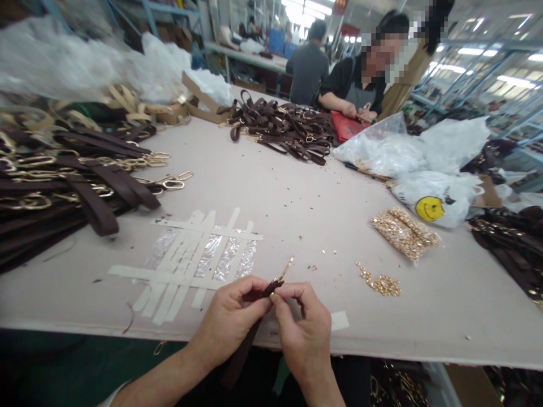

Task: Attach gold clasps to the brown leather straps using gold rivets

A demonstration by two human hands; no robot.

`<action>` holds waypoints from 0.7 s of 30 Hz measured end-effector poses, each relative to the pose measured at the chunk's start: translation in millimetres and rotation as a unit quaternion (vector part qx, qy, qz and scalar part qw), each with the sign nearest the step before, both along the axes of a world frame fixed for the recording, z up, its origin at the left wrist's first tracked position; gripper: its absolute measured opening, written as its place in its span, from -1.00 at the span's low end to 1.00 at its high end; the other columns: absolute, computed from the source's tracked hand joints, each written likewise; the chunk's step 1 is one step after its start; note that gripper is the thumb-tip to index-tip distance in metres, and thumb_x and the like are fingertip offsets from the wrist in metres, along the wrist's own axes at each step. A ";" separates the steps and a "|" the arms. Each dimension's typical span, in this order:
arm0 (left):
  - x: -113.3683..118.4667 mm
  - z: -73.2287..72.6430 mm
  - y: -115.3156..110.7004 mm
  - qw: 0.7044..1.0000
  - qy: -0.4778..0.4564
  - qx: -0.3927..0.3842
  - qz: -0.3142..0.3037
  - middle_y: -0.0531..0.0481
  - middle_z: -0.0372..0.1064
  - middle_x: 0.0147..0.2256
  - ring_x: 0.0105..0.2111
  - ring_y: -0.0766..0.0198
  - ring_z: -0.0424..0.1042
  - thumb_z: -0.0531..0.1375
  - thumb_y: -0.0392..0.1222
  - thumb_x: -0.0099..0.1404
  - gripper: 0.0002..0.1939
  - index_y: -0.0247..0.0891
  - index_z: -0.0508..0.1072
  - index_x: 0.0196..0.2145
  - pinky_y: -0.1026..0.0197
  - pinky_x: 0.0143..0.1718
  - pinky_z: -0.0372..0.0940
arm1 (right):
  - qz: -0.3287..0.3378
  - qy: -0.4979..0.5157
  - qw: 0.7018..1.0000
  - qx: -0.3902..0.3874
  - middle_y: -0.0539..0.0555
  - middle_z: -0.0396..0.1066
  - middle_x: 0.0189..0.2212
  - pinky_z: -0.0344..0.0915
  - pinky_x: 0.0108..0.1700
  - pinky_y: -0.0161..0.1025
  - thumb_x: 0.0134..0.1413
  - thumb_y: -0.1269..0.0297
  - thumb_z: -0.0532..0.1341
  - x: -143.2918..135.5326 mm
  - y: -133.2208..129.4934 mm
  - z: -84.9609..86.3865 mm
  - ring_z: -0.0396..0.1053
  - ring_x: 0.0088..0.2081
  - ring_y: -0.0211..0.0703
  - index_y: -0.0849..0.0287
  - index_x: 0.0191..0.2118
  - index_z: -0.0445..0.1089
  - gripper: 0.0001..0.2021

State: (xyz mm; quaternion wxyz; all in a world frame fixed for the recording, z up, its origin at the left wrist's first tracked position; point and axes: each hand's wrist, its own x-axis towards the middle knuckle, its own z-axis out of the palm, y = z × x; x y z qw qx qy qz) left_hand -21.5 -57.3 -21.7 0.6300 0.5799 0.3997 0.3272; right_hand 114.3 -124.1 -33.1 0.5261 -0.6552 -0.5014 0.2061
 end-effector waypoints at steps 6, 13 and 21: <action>-1.7 -2.4 -6.1 0.998 0.018 0.066 0.006 0.05 0.50 -0.34 -0.30 0.25 0.47 0.20 -0.37 0.25 -0.84 -0.18 0.57 -0.30 0.27 -0.25 0.29 | -0.025 0.165 0.986 -0.011 -0.02 0.44 -0.40 0.42 -0.30 -0.35 0.08 0.25 0.34 -7.1 0.4 -5.7 0.44 -0.34 -0.24 0.11 -0.32 0.39 -0.87; -3.1 -5.2 -7.4 0.992 0.013 0.124 0.006 0.07 0.48 -0.34 -0.31 0.29 0.45 0.19 -0.44 0.25 -0.78 -0.18 0.56 -0.27 0.29 -0.26 0.28 | -0.043 0.243 0.969 -0.006 -0.03 0.44 -0.36 0.41 -0.29 -0.36 0.03 0.22 0.39 -9.1 4.5 -7.9 0.43 -0.34 -0.26 0.11 -0.26 0.36 -0.78; -1.9 -5.1 -16.9 0.984 0.023 0.175 0.019 -0.03 0.49 -0.34 -0.30 0.26 0.45 0.19 -0.48 0.20 -0.77 -0.28 0.57 -0.26 0.28 -0.24 0.30 | -0.030 0.264 0.963 -0.049 0.05 0.52 -0.28 0.46 -0.21 -0.32 -0.09 0.19 0.45 -1.1 -0.4 -11.3 0.50 -0.25 -0.16 0.09 -0.16 0.36 -0.63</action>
